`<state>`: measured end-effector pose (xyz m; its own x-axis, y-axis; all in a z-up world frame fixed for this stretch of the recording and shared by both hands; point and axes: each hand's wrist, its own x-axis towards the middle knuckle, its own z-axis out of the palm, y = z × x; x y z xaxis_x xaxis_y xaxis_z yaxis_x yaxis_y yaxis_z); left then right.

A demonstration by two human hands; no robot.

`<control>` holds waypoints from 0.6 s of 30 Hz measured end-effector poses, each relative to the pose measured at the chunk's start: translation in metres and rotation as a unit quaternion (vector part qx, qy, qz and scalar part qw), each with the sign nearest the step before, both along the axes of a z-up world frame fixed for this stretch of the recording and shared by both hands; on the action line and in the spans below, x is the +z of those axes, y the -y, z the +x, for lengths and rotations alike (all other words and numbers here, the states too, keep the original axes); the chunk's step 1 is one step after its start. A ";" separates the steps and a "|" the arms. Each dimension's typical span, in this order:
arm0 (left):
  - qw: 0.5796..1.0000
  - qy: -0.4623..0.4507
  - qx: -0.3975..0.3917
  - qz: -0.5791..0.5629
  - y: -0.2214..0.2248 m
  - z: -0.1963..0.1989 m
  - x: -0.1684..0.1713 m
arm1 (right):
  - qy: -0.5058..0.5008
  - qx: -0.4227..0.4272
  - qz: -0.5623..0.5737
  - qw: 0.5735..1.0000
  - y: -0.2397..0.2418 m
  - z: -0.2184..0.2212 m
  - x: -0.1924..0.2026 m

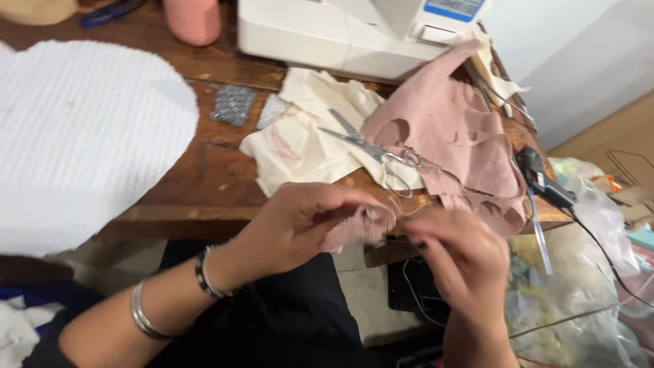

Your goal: Attaching decorative fabric trim to a heart-shaped pillow base using a hot glue gun

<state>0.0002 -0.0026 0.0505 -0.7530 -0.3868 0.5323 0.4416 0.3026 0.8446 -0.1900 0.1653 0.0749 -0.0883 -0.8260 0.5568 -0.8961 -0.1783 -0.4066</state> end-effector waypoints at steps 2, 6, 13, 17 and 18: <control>0.992 0.058 -0.092 0.056 0.004 0.012 -0.008 | 0.012 0.026 0.009 1.000 0.017 0.000 -0.007; 0.957 0.143 -0.189 0.168 0.013 0.030 -0.019 | 0.240 0.229 0.094 0.939 0.042 0.011 -0.021; 0.889 0.152 -0.274 0.334 0.022 0.029 -0.065 | 0.284 0.284 0.198 0.894 0.056 0.025 -0.036; 0.904 0.111 -0.262 0.318 0.020 0.039 -0.088 | 0.242 0.271 0.219 0.906 0.062 0.020 -0.051; 0.911 0.107 -0.253 0.306 0.022 0.044 -0.090 | 0.239 0.275 0.210 0.907 0.061 0.020 -0.055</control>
